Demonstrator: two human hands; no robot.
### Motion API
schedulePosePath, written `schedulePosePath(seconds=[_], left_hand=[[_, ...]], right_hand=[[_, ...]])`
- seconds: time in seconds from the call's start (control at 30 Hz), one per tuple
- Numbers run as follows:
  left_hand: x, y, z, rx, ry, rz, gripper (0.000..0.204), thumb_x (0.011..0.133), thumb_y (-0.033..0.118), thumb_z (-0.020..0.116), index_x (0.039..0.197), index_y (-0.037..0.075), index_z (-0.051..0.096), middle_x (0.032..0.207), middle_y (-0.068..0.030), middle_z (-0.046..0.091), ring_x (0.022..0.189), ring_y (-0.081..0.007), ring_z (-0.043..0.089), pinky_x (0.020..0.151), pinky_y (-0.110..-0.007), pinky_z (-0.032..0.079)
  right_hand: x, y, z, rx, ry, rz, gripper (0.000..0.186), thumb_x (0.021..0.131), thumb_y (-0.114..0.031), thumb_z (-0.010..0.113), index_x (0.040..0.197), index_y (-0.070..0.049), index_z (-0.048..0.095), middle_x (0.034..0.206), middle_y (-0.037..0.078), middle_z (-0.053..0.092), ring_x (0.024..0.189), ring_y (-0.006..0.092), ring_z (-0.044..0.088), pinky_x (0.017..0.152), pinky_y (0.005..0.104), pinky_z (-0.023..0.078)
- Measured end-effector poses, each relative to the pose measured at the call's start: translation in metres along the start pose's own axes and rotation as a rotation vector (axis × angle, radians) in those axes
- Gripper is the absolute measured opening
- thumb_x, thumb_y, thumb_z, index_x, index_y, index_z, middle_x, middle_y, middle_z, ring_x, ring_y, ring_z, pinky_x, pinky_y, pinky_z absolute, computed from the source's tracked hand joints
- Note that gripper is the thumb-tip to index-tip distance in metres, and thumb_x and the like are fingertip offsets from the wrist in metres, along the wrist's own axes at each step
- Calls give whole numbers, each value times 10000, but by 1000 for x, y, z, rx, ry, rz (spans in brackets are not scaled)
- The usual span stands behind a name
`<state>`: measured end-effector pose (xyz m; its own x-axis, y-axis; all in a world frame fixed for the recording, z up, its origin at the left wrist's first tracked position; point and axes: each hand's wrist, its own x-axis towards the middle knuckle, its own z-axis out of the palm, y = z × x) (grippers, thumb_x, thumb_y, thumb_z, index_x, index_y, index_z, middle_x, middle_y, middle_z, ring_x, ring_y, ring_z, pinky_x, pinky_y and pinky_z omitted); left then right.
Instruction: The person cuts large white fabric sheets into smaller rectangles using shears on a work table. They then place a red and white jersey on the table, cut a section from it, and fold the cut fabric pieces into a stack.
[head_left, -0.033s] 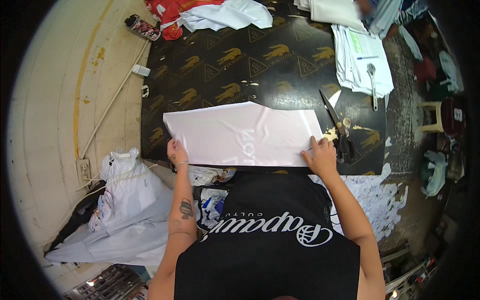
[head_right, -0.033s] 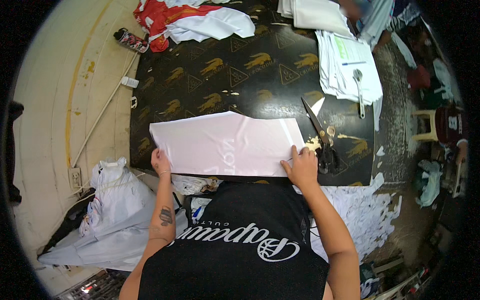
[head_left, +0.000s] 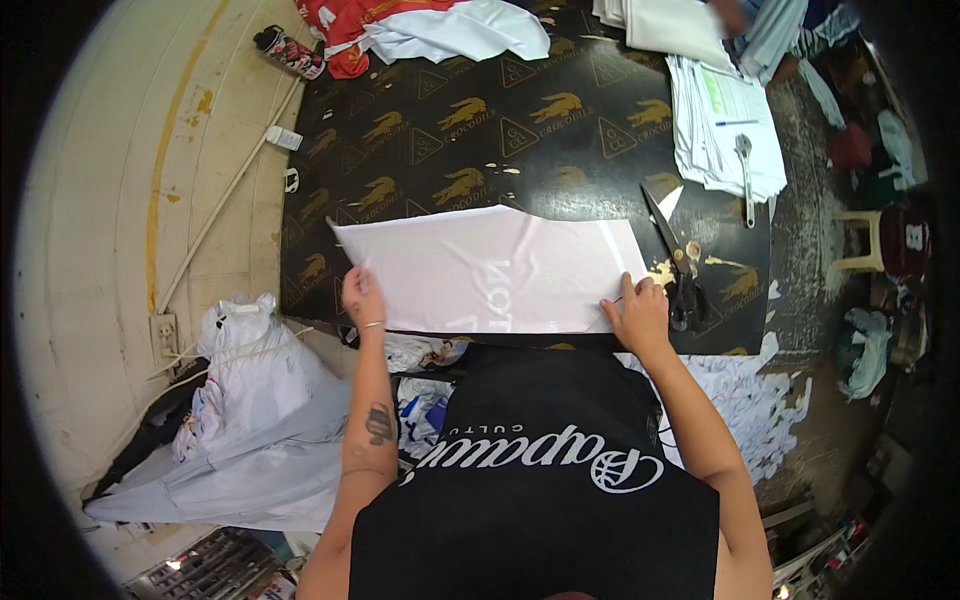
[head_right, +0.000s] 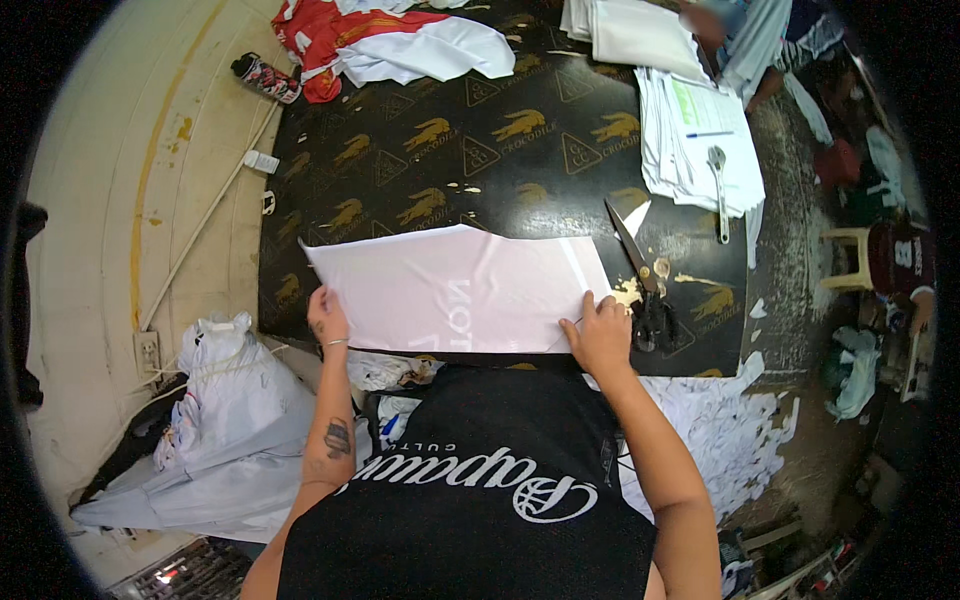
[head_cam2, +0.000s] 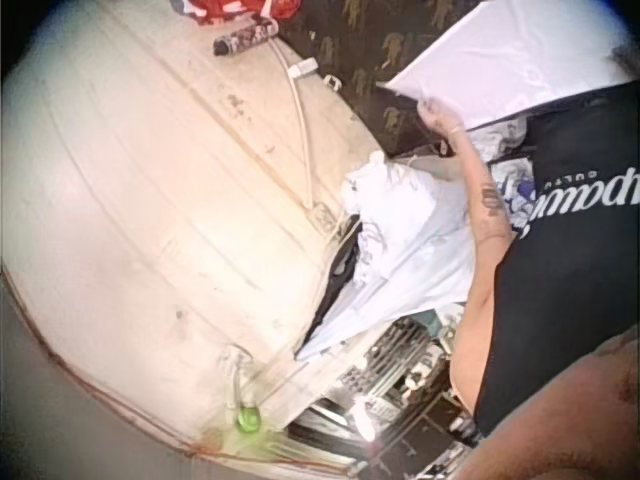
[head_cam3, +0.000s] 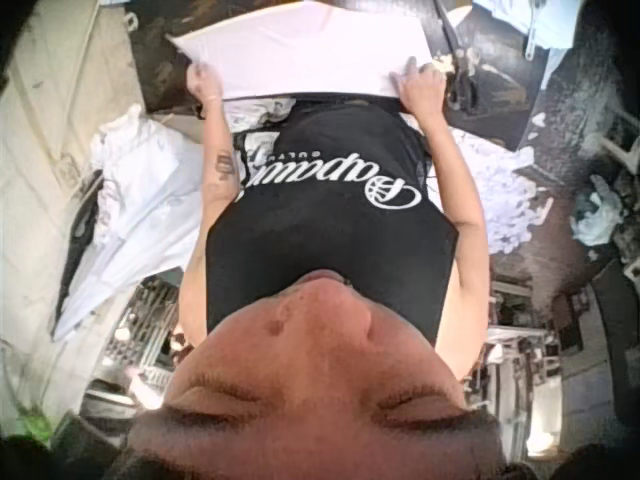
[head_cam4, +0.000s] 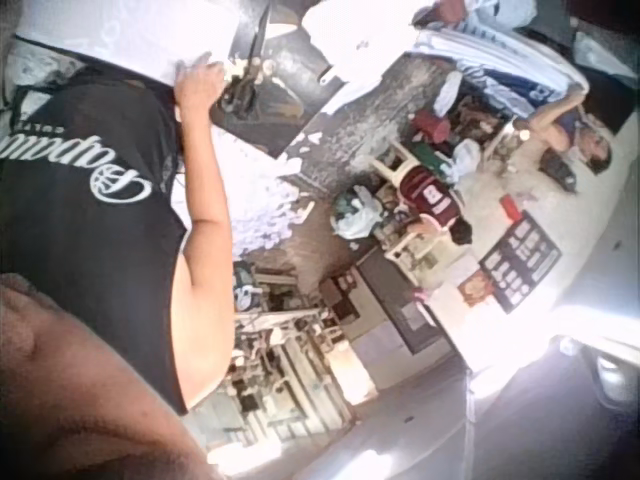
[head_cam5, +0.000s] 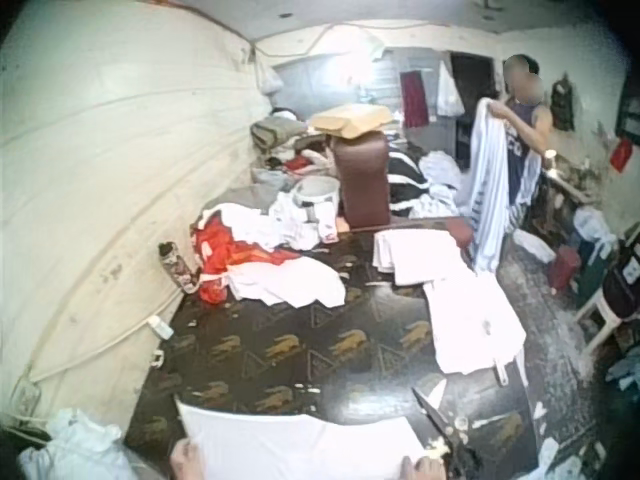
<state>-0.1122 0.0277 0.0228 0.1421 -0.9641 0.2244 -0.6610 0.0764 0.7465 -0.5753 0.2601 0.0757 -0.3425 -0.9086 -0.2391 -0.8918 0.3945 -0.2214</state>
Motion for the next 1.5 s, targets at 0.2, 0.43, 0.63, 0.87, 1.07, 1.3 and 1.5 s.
schedulePosePath(seconds=[0.2,0.43,0.63,0.87,1.07,1.3,1.5], left_hand=[[-91,210,41,-406,-672,311,436,980,31,681,1411,13,619,1183,-158,736,1068,-230,719,926,-360,576],[-97,124,71,244,-701,-330,592,844,436,842,1192,3,637,979,-167,784,902,-334,766,824,-451,593],[-101,149,98,-70,-739,236,357,940,232,710,1149,-36,603,1079,-245,648,1013,-381,648,909,-437,514],[-4,299,11,-206,-311,542,248,962,120,713,1185,11,696,1034,-192,676,931,-375,671,826,-436,532],[40,282,-33,-84,-384,565,225,849,100,805,1052,3,799,928,-191,775,845,-278,734,789,-386,567],[28,96,37,192,-1016,102,280,826,249,860,1039,73,817,1037,-190,763,999,-337,730,949,-410,564],[71,41,98,-185,-258,-364,650,905,308,805,1440,30,561,1183,-217,720,1034,-287,707,954,-398,562]], right_hand=[[48,-11,-15,1617,-443,60,756,1023,-421,672,1608,-22,406,1225,125,677,1042,183,630,902,344,525],[57,29,-24,-180,-141,129,435,907,-163,638,1323,-40,621,1028,179,754,928,367,732,775,500,584],[130,-114,0,135,278,-1028,444,852,-80,653,1269,-208,734,1368,134,630,1320,368,554,1132,506,433],[226,-118,-168,446,718,-844,346,731,39,736,1026,-135,782,1109,87,679,1156,338,586,1027,464,470],[210,-69,-178,485,606,-785,372,765,58,709,1069,-139,795,1175,95,679,1174,327,580,1044,437,480],[156,-69,21,273,-154,-472,232,879,-174,746,1104,-135,786,1145,171,715,1103,408,651,991,508,517],[214,-84,29,1117,274,-103,294,930,-222,715,1187,-80,736,1066,178,723,1103,378,666,982,502,514]])
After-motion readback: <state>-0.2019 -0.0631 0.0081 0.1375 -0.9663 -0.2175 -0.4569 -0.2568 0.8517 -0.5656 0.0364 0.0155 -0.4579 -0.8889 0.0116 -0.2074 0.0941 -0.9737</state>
